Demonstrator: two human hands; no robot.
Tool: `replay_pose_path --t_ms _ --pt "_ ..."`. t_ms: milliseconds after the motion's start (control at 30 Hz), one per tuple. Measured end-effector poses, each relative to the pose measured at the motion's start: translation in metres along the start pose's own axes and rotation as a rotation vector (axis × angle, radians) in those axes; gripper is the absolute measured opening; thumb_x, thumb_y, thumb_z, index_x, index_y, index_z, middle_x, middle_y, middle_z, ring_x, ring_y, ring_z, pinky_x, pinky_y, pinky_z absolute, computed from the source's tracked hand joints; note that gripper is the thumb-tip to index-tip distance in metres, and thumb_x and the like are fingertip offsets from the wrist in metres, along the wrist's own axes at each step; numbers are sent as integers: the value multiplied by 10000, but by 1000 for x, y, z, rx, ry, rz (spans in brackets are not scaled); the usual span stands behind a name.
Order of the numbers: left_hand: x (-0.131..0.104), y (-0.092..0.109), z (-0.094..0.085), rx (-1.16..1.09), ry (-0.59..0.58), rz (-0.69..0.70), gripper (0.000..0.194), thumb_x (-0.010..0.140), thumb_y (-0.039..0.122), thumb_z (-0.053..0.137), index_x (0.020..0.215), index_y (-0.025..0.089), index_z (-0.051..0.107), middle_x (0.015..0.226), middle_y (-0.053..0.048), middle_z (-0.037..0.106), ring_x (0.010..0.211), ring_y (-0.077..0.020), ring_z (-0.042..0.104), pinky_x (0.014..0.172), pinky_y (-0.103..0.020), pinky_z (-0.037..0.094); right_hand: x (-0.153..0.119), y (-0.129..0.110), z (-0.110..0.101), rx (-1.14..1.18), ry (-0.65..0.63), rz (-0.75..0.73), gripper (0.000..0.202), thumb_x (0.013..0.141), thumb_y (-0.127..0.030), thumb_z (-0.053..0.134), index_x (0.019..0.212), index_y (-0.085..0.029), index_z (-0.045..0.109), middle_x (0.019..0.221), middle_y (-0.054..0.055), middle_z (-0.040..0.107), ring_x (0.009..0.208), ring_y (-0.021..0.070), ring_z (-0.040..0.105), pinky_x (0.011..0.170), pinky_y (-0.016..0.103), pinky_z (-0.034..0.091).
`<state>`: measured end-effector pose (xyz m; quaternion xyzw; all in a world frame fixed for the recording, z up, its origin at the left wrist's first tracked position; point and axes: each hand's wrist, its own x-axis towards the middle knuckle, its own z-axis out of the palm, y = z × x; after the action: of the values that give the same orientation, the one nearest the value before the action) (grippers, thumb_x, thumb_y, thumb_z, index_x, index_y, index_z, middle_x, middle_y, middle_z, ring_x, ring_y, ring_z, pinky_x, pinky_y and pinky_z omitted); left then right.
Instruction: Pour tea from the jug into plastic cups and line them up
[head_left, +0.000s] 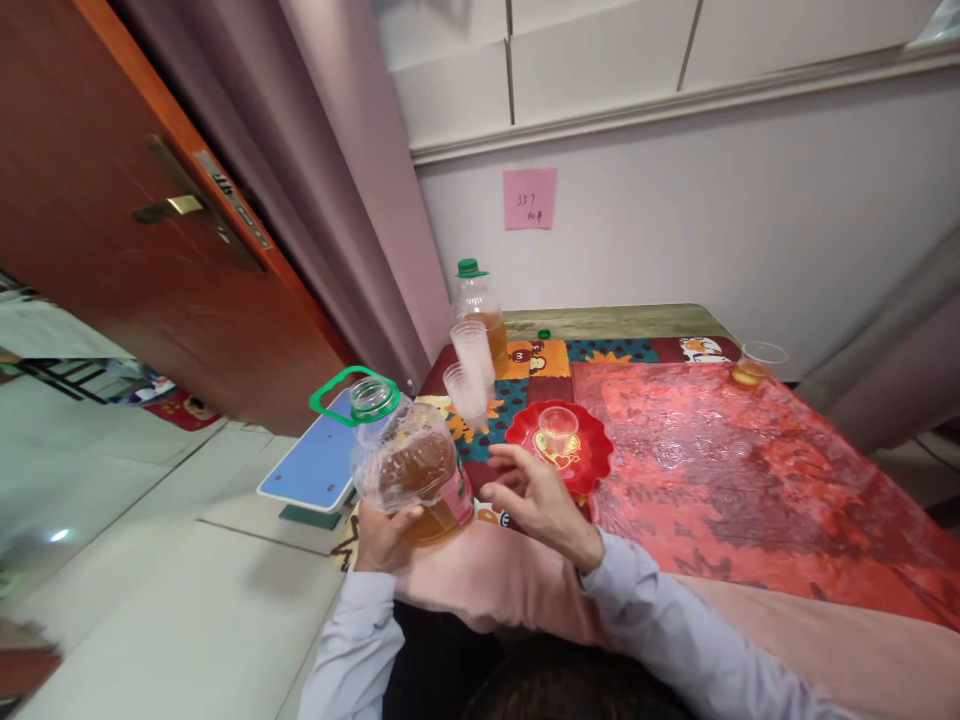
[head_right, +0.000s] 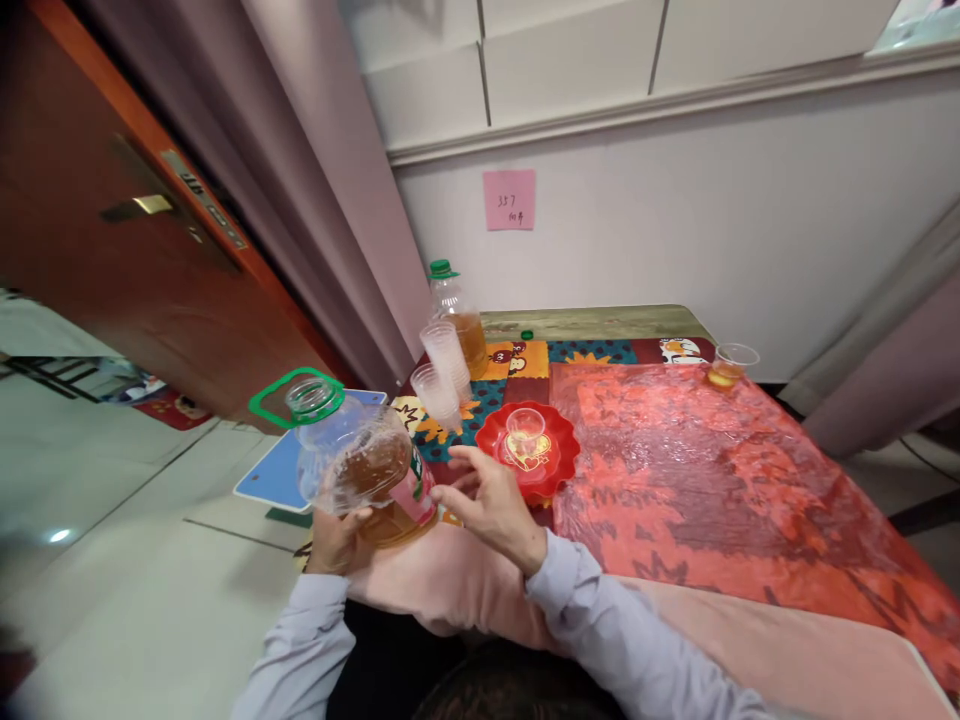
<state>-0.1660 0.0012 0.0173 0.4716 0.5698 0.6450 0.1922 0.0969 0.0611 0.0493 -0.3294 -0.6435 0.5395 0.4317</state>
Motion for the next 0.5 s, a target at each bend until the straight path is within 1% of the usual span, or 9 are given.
replay_pose_path --t_ms 67,133,200,267,333,367,433,500 --pt "2 10 3 -23 -25 -20 1108 500 684 950 1419 186 579 1344 -181 708 1198 -403 714 1034 -531 596 3 8 20 27 -32 5 698 839 -540 839 1450 -302 600 1301 120 739 957 277 778 797 448 671" --pt "2 19 6 -9 -47 -24 1063 524 621 965 1412 188 574 1356 -182 705 1252 -399 699 1071 -525 581 7 16 30 13 -34 -17 782 830 -553 847 1507 -295 554 1374 142 704 1038 301 762 866 490 663" --pt "0 26 10 16 -85 -29 1049 527 566 980 1412 186 563 1375 -189 700 1292 -403 683 1106 -530 562 10 20 33 5 -44 -45 789 840 -572 835 1518 -289 548 1377 147 701 1093 321 748 894 507 656" --pt "-1 29 14 55 -104 -39 1065 518 544 991 1419 186 549 1388 -194 694 1298 -402 682 1113 -533 559 9 20 31 -11 -69 -79 723 863 -583 811 1490 -310 576 1331 126 726 1121 330 745 898 501 656" --pt "-1 29 15 89 -97 -51 1082 515 550 993 1429 189 542 1387 -189 693 1292 -400 685 1107 -535 566 4 14 23 -87 -42 -134 618 881 -570 799 1426 -335 627 1302 106 744 1155 337 738 935 503 645" --pt "-1 26 14 95 -85 -56 1088 514 560 992 1433 189 543 1385 -185 693 1290 -401 685 1104 -536 568 1 10 15 -153 7 -163 556 890 -555 793 1382 -338 652 1297 101 747 1168 341 733 962 508 632" --pt "-2 17 10 87 -53 -61 1092 502 582 989 1426 190 558 1377 -181 696 1288 -410 681 1097 -541 573 -5 2 -10 -300 173 -196 418 925 -522 757 1283 -319 684 1233 101 766 1113 330 745 960 495 619" --pt "-4 5 5 76 -6 -51 1068 491 602 984 1396 192 591 1360 -176 707 1270 -418 684 1081 -544 583 -10 -2 -45 -444 360 -164 309 974 -508 685 1194 -290 683 1062 91 785 930 292 761 846 446 618"
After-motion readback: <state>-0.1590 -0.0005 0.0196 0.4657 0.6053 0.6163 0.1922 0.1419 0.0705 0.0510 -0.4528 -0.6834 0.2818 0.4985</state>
